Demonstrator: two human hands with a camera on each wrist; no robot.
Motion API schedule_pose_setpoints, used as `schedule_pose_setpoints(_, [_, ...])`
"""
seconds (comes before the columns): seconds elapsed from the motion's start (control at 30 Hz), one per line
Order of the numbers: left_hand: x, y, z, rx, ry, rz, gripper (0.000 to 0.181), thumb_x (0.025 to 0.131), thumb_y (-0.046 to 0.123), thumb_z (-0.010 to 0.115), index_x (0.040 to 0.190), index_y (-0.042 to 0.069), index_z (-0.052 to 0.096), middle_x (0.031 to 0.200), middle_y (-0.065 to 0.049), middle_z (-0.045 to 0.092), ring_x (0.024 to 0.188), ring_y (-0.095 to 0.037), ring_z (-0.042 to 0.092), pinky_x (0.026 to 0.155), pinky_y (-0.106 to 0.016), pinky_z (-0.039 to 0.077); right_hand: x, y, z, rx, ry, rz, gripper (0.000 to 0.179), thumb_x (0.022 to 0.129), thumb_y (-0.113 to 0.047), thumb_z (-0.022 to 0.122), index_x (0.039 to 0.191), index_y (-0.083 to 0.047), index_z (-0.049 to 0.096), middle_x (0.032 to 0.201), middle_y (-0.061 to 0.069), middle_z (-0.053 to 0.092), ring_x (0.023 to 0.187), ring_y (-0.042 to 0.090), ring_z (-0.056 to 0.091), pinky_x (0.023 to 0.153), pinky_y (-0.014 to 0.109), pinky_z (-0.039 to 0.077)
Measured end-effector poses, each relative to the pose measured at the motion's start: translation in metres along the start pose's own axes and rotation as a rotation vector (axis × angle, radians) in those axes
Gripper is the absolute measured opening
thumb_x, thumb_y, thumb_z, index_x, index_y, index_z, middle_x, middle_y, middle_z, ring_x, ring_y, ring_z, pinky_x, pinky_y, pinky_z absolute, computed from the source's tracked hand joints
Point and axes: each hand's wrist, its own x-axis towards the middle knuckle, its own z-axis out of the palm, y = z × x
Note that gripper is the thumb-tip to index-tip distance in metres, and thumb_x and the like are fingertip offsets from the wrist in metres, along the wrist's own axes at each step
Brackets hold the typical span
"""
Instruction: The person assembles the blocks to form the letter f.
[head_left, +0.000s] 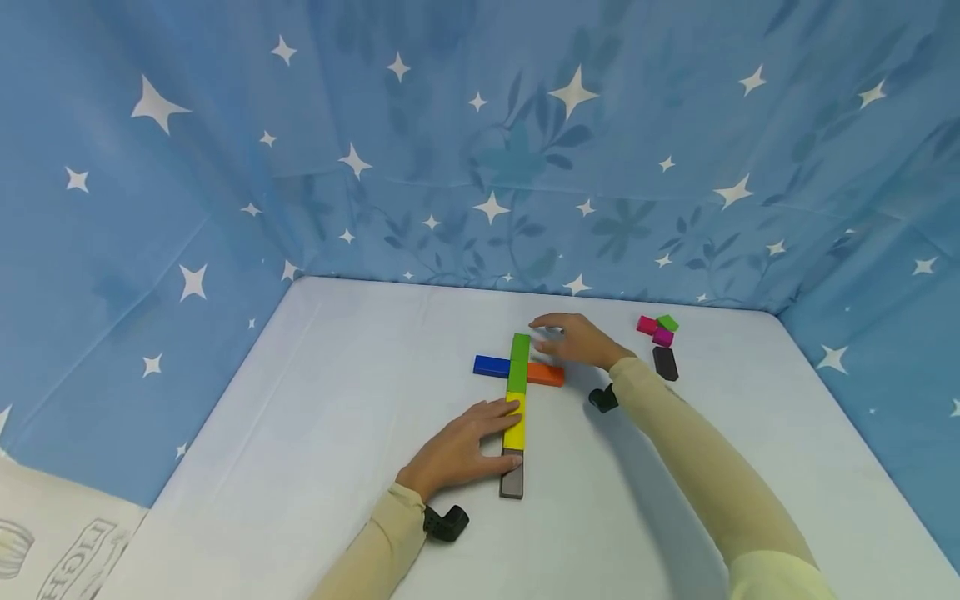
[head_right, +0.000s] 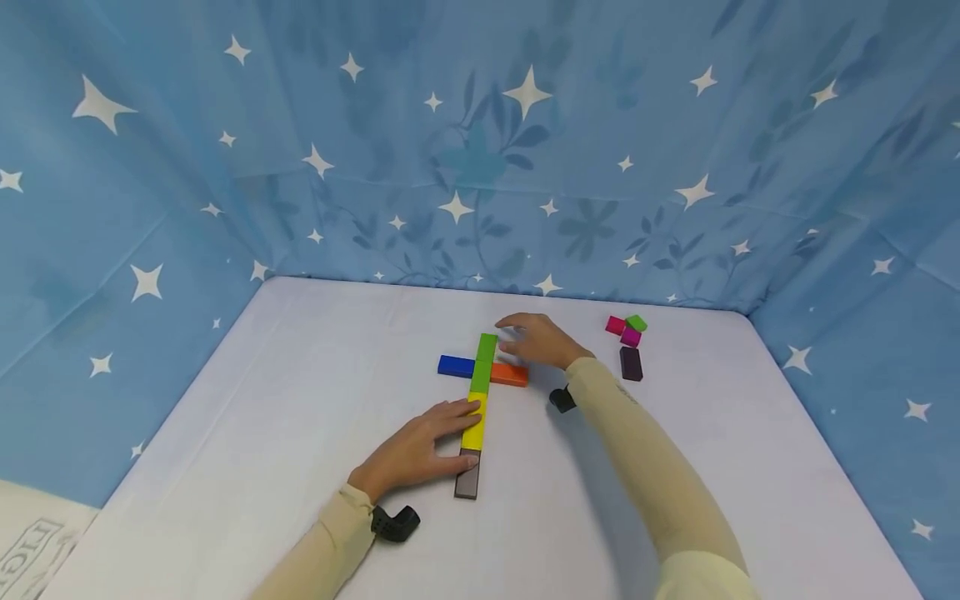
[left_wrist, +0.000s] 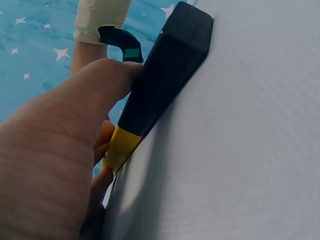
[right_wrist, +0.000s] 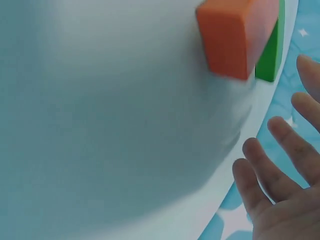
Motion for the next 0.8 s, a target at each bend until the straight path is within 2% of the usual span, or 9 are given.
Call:
schedule_pose_setpoints(0.17, [-0.002,-0.002,0.001,0.011,0.013,0.004,0.071,0.1,0.054,0.071,0.158,0.016,0.057,0.168,0.009,0.041,0.159,-0.024,0.031,0.128,-0.044,0.028,-0.008,0.013,-0.012,-0.01,0.05,0.008,0.047,0.103,-0.022,0.073,0.146,-0.005,0.065,0.152,0.017,0.059,0.143,0.041,0.048,0.118,0.064,0.04])
schedule_pose_setpoints(0.37, [0.0,-0.001,0.002,-0.003,0.014,0.021,0.071,0.101,0.054,0.071,0.158,0.015,0.056,0.169,0.007,0.041,0.158,-0.025,0.031,0.128,-0.045,0.028,-0.029,0.031,-0.035,-0.026,0.106,0.046,0.045,0.104,-0.017,0.07,0.146,-0.001,0.064,0.149,0.022,0.058,0.139,0.045,0.05,0.115,0.067,0.042])
schedule_pose_setpoints(0.57, [-0.001,0.0,0.004,-0.009,0.011,0.006,0.072,0.1,0.056,0.07,0.159,0.017,0.055,0.169,0.007,0.04,0.158,-0.025,0.032,0.128,-0.045,0.029,-0.051,0.057,-0.055,-0.054,0.123,0.098,0.045,0.104,-0.015,0.069,0.145,0.003,0.063,0.147,0.026,0.058,0.136,0.048,0.05,0.113,0.067,0.043])
schedule_pose_setpoints(0.8, [0.0,-0.003,0.005,-0.013,0.023,0.03,0.07,0.101,0.057,0.069,0.158,0.018,0.057,0.169,0.009,0.039,0.158,-0.02,0.032,0.129,-0.043,0.027,-0.08,0.083,-0.077,-0.062,0.122,0.108,0.04,0.102,-0.01,0.071,0.136,0.009,0.067,0.138,0.03,0.063,0.125,0.049,0.058,0.108,0.067,0.047])
